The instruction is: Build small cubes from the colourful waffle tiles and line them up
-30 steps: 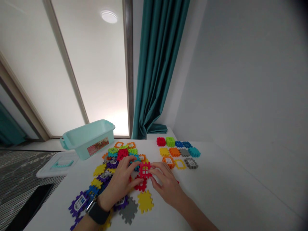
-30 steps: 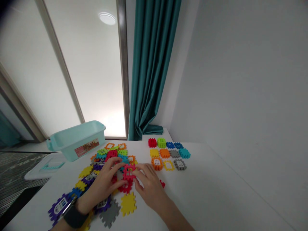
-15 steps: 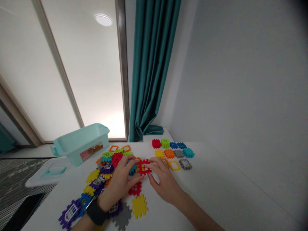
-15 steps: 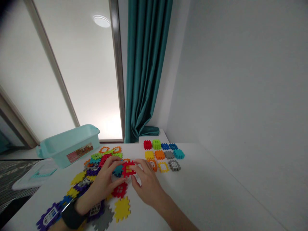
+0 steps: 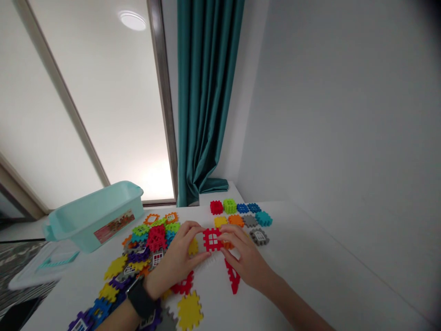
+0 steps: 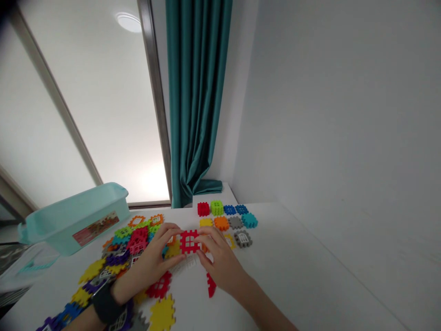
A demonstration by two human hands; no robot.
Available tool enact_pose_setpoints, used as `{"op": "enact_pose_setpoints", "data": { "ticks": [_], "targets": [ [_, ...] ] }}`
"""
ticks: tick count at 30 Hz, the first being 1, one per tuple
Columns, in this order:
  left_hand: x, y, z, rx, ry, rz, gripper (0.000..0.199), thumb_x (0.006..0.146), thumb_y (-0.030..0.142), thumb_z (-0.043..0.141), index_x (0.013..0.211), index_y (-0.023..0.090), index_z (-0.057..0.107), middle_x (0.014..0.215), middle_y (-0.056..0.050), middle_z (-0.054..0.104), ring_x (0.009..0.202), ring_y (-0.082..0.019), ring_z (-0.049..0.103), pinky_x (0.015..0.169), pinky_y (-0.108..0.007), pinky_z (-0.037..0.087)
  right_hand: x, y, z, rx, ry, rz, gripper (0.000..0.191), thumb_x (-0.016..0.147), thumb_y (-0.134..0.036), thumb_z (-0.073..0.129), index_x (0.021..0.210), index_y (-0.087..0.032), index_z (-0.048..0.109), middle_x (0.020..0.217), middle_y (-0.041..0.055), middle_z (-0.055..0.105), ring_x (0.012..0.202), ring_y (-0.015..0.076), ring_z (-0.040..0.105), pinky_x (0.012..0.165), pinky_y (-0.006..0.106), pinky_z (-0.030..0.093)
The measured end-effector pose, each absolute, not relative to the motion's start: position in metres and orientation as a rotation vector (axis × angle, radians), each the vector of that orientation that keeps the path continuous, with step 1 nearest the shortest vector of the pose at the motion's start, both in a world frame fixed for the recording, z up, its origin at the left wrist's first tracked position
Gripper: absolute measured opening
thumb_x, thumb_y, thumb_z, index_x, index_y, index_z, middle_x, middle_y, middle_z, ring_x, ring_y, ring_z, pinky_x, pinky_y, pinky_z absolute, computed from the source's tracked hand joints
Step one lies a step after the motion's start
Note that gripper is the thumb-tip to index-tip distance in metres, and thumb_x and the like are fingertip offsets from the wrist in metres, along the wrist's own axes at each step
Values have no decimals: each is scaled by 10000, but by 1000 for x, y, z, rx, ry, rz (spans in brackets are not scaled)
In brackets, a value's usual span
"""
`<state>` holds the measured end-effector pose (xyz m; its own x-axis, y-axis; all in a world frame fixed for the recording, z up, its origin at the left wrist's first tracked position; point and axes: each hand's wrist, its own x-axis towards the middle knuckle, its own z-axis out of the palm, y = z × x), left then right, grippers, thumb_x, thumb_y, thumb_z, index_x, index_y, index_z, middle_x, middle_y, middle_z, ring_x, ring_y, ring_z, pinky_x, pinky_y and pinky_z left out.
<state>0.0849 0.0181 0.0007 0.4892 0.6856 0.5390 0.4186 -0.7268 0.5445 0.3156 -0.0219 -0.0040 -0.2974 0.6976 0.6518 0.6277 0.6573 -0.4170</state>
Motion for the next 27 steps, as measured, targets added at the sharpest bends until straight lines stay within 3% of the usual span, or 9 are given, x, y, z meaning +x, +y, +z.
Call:
{"op": "enact_pose_setpoints", "data": {
  "ticks": [8, 15, 23, 27],
  "targets": [
    [92, 35, 11, 2558, 960, 1020, 412, 828, 284, 731, 1219, 256, 605, 1205, -92, 588, 1119, -281, 593, 980, -459, 517, 325, -18, -11, -1049, -1961, -9, 279, 952, -118, 492, 1165, -240, 624, 1265, 114, 629, 1245, 260, 583, 1048, 481, 522],
    [99, 87, -3, 2357, 1017, 1020, 336, 869, 323, 698, 1191, 246, 646, 1186, -71, 578, 1099, -244, 619, 1008, -446, 518, 342, -22, -20, -1116, -1782, -120, 323, 927, -110, 495, 1178, -251, 640, 1208, 125, 631, 1164, 270, 622, 967, 460, 563],
    [122, 153, -31, 2102, 1138, 1018, 420, 882, 473, 646, 1203, 202, 656, 1158, -94, 576, 1028, -248, 665, 771, -370, 601, 346, -23, -22, -1134, -1746, -133, 299, 927, -93, 486, 1123, -250, 649, 1181, 121, 631, 1133, 254, 636, 948, 423, 576],
    [131, 172, -40, 2066, 1147, 1017, 426, 856, 472, 676, 1183, 199, 666, 1156, -95, 587, 1032, -252, 662, 778, -357, 593, 346, -24, -24, -1126, -1750, -121, 305, 923, -70, 476, 1107, -254, 636, 1183, 119, 621, 1134, 243, 631, 951, 413, 574]
  ]
}}
